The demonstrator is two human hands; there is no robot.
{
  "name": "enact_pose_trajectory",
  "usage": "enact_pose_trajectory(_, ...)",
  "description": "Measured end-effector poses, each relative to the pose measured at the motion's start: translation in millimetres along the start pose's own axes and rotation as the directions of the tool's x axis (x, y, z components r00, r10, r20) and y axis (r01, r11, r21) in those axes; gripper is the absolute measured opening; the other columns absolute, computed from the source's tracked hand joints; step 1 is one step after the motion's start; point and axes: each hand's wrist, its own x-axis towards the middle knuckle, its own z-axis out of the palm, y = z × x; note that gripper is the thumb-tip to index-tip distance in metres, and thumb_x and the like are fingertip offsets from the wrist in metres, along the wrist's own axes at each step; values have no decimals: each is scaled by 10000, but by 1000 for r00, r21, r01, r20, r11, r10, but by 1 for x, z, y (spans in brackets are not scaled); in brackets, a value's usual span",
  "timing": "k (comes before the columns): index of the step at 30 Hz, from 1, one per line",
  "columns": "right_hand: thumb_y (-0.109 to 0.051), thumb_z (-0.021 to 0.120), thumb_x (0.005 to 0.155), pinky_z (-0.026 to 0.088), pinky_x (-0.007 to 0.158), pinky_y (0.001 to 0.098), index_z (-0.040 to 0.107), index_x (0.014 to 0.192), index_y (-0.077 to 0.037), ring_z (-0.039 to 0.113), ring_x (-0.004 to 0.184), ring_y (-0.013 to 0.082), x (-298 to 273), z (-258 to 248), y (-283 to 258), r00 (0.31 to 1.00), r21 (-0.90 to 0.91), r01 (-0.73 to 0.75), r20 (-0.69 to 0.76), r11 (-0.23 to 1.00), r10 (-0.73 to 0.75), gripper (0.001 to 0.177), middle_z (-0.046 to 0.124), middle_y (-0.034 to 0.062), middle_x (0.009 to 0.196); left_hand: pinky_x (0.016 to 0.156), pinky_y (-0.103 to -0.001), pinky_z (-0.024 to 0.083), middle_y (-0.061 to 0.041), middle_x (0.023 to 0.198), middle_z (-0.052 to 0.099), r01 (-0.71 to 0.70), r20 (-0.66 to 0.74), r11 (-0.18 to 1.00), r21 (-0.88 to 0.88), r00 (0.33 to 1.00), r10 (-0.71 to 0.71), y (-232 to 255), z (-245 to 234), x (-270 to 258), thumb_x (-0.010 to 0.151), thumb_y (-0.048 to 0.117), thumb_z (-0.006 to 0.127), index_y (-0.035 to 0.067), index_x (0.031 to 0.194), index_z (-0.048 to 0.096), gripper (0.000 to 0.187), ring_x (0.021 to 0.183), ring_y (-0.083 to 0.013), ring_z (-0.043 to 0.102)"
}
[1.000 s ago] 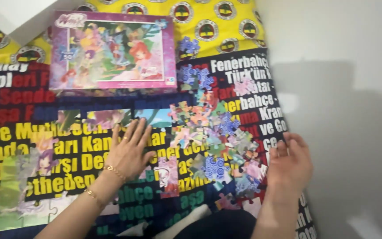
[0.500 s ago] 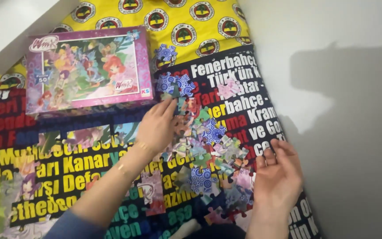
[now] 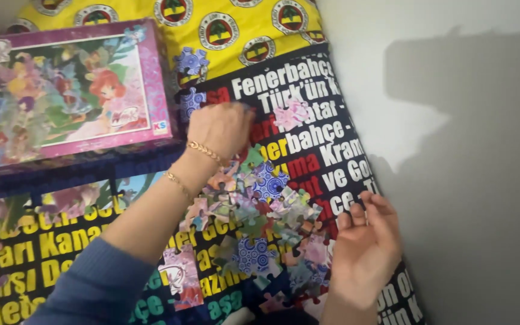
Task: The person assembles a jigsaw puzzle by hand, picking up pieces from a pile, rotating them, and placing them into a partially completed image on a patterned surface. The puzzle box is visible nearby, and the person continues to fit pieces into the growing image.
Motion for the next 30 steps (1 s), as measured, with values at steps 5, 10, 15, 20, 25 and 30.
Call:
enact_pose_trajectory(5,-28,607,850,395,634,283,656,974,-86,551,773,156,5,-6,3,999,-2,13,43,1000,-13,145,653,86,1044,856,-374,510,-43,1068,590,-104,131,993,-54,985,110,69,15,16,1021,596,523,136,1166,564,484,970,-199,572)
enact_pose_trajectory(10,19,562,880,399,667,261,633,971,-102,532,778,140,13,-13,0,1000,9,12,-8,1000,-12,167,644,71,990,749,-314,656,-138,985,741,-195,30,959,206,981,193,92,70,32,1097,262,464,24,1208,640,316,844,-202,738)
enact_pose_trajectory(15,-304,662,890,467,620,268,648,1150,-163,679,916,158,12,-9,10,992,-407,12,121,913,41,296,690,-21,1130,493,-552,474,-83,785,699,-67,-241,838,-541,967,-78,101,28,-83,995,252,468,183,1014,612,161,673,-383,677)
enact_pose_trajectory(20,-402,503,979,498,499,396,691,1275,19,666,667,313,-6,-2,30,846,-771,-121,249,626,471,548,737,242,970,984,-423,543,-171,1238,698,-392,-519,573,-719,852,-69,70,16,-213,996,-2,475,6,1210,649,276,1128,-349,688)
enact_pose_trajectory(25,-77,727,869,624,823,350,783,1203,-57,790,1005,256,-50,27,19,627,-967,152,256,206,736,339,845,137,1124,1045,-485,539,-250,1262,658,-350,-519,545,-762,834,-189,59,8,-287,981,-20,428,-45,1124,631,249,1195,-439,664)
enact_pose_trajectory(30,-62,663,887,571,1104,364,653,1346,-305,703,1281,123,-103,45,14,368,-834,548,180,-57,912,519,652,-122,1508,1166,-491,420,-264,1437,542,-241,-363,432,-869,904,-227,52,10,-330,973,92,514,-37,1297,543,349,1364,-411,545)
